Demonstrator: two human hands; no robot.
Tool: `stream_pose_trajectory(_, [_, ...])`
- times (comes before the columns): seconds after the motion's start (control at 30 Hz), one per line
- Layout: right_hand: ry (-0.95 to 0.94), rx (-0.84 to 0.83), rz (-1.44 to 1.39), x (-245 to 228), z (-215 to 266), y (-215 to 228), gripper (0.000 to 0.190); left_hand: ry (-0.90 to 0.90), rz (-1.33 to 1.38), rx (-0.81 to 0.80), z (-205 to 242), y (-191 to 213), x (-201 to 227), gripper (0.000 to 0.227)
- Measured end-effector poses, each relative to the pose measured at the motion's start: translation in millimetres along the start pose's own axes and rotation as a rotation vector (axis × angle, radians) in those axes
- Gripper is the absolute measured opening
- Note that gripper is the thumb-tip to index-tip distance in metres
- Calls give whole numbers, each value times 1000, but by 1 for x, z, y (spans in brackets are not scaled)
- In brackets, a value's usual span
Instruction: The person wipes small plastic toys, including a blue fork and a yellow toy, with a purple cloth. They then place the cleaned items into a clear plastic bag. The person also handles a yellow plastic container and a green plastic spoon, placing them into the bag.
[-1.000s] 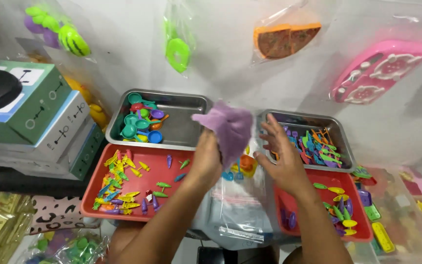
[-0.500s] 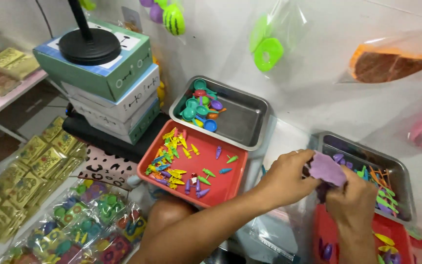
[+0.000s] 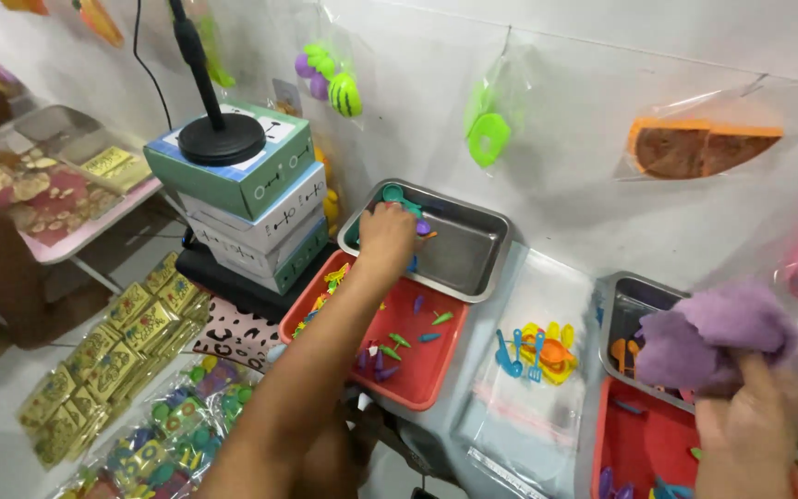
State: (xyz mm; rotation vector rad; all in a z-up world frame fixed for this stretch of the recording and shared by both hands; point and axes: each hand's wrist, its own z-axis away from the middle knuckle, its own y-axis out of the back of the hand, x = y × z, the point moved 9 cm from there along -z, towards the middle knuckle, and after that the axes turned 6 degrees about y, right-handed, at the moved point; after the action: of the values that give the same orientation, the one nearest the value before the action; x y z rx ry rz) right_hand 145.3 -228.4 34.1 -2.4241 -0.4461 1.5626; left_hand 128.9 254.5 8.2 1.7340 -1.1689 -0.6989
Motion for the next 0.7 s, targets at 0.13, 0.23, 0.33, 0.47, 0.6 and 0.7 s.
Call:
stream_pose_trajectory(0.13, [-37, -11, -308, -14, 4, -5, 33, 25, -38, -61, -9, -32, -8, 17])
stream_pose_trajectory(0.23, [-252, 240, -177, 13, 10, 29, 20, 15, 16, -137, -6, -13, -5, 19])
stream_pose_trajectory(0.33, [-157, 170, -144, 2, 6, 24, 20, -73, 116, -95, 3, 20, 5, 19])
stream_pose_trajectory(0.47, [-328, 262, -206, 15, 11, 27, 27, -164, 313, -11, 23, 93, 28, 22])
stream_pose_trajectory(0.6, [-414, 390, -115, 11, 20, 23, 43, -474, 852, -27, 64, 169, 90, 28])
stream_pose_trajectory(0.7, [-320, 530, -27, 6, 29, 7, 65, -669, 1084, -64, 86, 172, 135, 19])
